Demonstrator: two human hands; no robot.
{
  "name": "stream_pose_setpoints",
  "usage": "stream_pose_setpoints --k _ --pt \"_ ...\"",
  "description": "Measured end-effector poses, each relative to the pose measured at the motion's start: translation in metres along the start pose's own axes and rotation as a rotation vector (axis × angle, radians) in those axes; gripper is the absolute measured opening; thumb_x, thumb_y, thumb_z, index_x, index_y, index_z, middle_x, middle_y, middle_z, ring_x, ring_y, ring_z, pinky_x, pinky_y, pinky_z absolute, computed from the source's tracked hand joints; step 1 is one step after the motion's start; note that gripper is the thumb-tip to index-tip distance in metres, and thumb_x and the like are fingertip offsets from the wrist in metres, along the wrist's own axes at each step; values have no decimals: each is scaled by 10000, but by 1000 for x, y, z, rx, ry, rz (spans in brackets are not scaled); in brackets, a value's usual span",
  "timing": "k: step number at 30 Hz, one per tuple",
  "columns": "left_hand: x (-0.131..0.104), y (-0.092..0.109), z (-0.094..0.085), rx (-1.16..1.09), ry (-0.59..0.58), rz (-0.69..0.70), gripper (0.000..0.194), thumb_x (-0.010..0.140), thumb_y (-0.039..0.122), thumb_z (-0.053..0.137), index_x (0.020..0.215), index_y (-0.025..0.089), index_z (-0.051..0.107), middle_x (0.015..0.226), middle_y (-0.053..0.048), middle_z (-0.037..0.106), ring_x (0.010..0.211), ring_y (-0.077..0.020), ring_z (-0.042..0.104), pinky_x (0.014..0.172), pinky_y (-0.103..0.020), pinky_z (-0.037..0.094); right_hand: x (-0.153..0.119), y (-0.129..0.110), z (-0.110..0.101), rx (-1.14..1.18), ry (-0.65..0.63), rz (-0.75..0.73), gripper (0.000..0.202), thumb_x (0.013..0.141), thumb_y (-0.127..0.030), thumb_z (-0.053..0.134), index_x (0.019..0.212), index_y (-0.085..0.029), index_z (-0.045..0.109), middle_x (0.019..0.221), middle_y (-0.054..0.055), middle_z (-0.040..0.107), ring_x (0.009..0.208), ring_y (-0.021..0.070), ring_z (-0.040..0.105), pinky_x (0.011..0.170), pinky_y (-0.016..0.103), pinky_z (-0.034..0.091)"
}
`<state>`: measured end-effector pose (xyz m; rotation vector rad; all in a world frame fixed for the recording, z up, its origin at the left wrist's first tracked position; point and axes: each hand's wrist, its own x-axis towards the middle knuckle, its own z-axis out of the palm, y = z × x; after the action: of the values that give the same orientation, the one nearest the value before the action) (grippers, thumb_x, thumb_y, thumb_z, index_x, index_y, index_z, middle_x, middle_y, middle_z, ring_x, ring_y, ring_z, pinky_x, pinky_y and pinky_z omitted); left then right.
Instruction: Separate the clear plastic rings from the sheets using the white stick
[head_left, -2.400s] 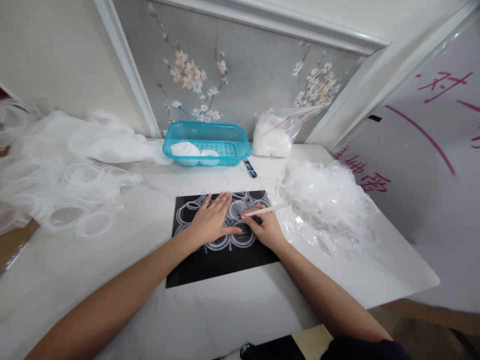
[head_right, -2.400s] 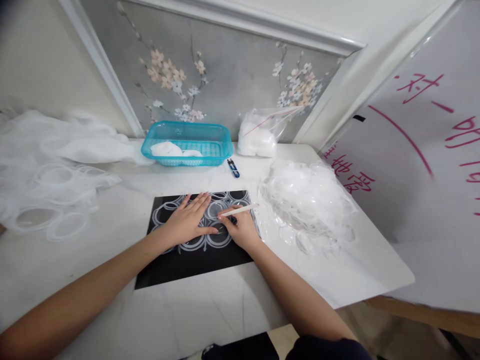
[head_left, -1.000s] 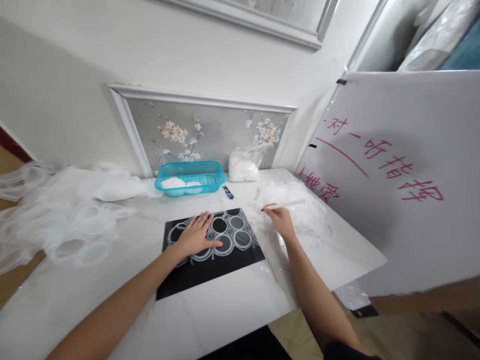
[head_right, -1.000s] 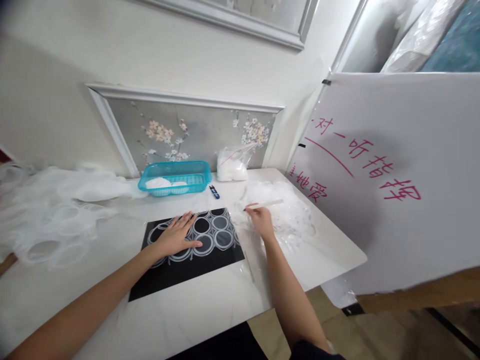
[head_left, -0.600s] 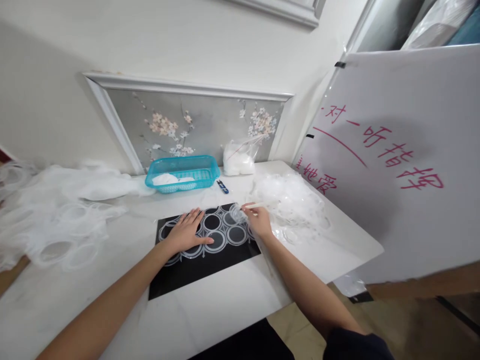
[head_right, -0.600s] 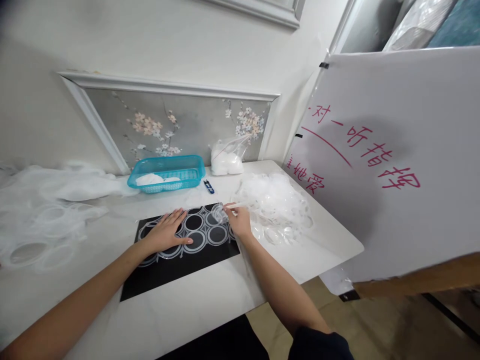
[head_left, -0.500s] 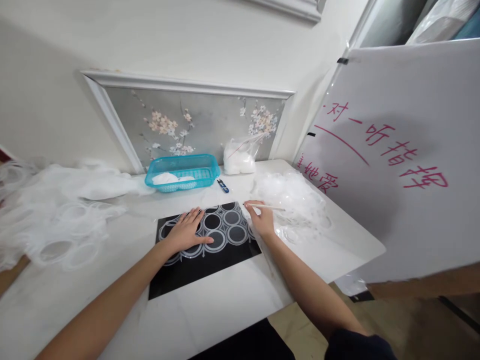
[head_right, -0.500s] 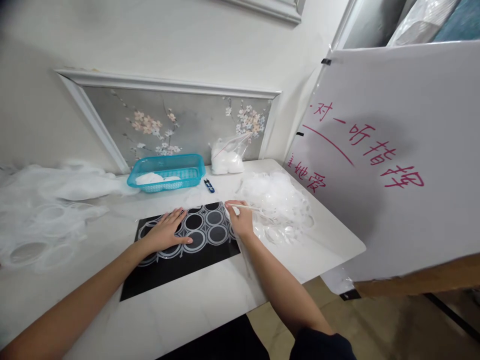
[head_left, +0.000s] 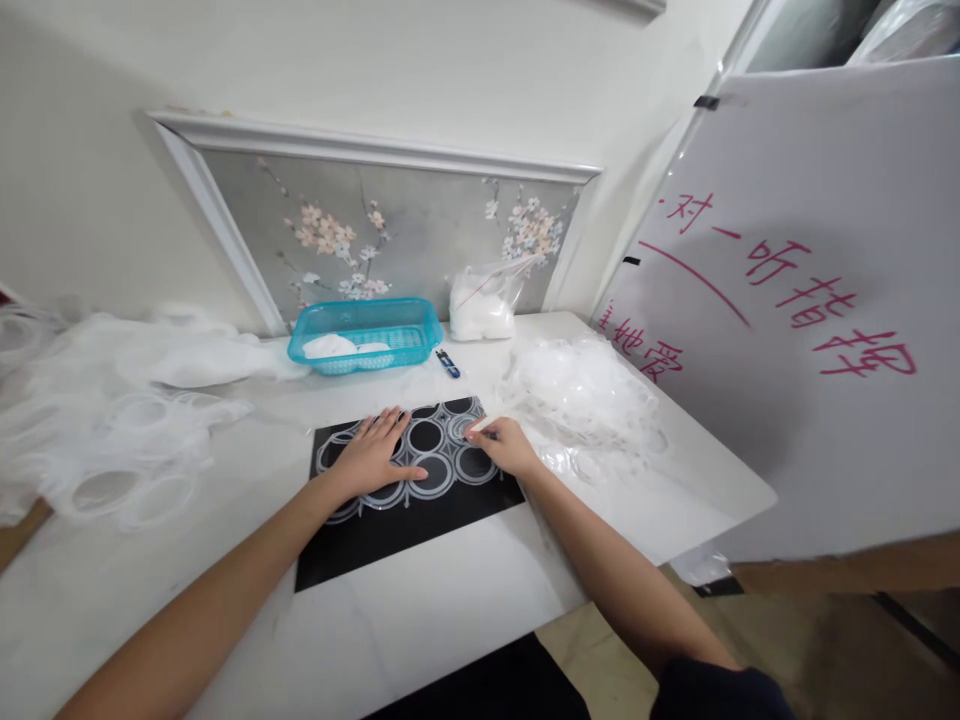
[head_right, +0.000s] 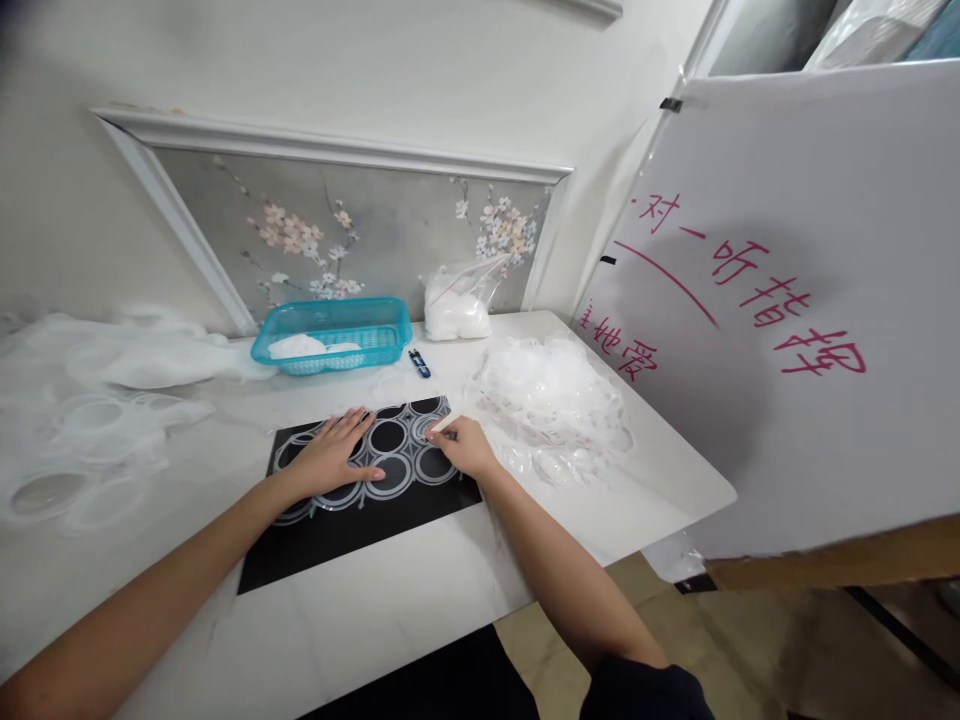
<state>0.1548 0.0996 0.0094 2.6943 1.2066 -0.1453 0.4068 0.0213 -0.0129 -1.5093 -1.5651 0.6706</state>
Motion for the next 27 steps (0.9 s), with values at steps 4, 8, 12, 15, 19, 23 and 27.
stream_pose_setpoints --k 4,8,12,15,19,23,27 --pt "1 0 0 3 -22 -13 1133 770 824 499 1571 74 220 1639 -177 129 1523 -358 113 1228 -488 114 0 -2 -3 -85 -13 -12 155 876 -203 609 854 -187 762 916 40 799 897 221 755 809 292 571" --pt "1 -1 2 -6 -8 -7 1125 765 832 491 1571 92 227 1639 -175 139 1525 -341 119 1229 -471 95 -6 -11 1 -225 -25 -73 177 902 -195 580 888 -207 756 997 50 790 988 221 724 896 313 536" --pt "0 0 3 -15 -5 1 1125 759 839 489 1577 120 206 1640 -174 137 1527 -333 117 1225 -486 83 -7 -19 10 -369 -1 -150 177 859 -142 598 859 -232 750 946 49 790 1017 226 693 992 337 454" --pt "-1 1 1 -17 -24 4 1134 766 832 490 1586 120 162 1640 -181 125 1528 -338 99 1223 -502 70 4 -17 -7 -448 209 -97 186 829 -129 580 854 -212 745 847 74 772 936 245 688 983 376 429" --pt "-2 2 -2 -34 -40 2 1132 778 814 494 1589 110 138 1641 -186 116 1527 -349 92 1221 -508 63 14 4 -69 -502 713 77 447 971 -186 265 985 -126 708 1050 193 712 1053 315 632 966 487 397" --pt "-1 1 -2 -30 -31 -3 1135 770 807 505 1586 101 155 1641 -183 122 1525 -353 110 1221 -505 76 5 32 -108 -393 1055 126 386 941 -363 416 980 -119 712 1014 175 720 1015 304 628 945 444 432" --pt "-1 -2 -5 -29 -43 -15 1148 757 803 519 1590 110 140 1646 -162 117 1528 -343 94 1225 -491 91 7 44 -106 -356 907 153 263 829 -343 567 809 -148 743 772 122 712 840 288 638 841 429 475"
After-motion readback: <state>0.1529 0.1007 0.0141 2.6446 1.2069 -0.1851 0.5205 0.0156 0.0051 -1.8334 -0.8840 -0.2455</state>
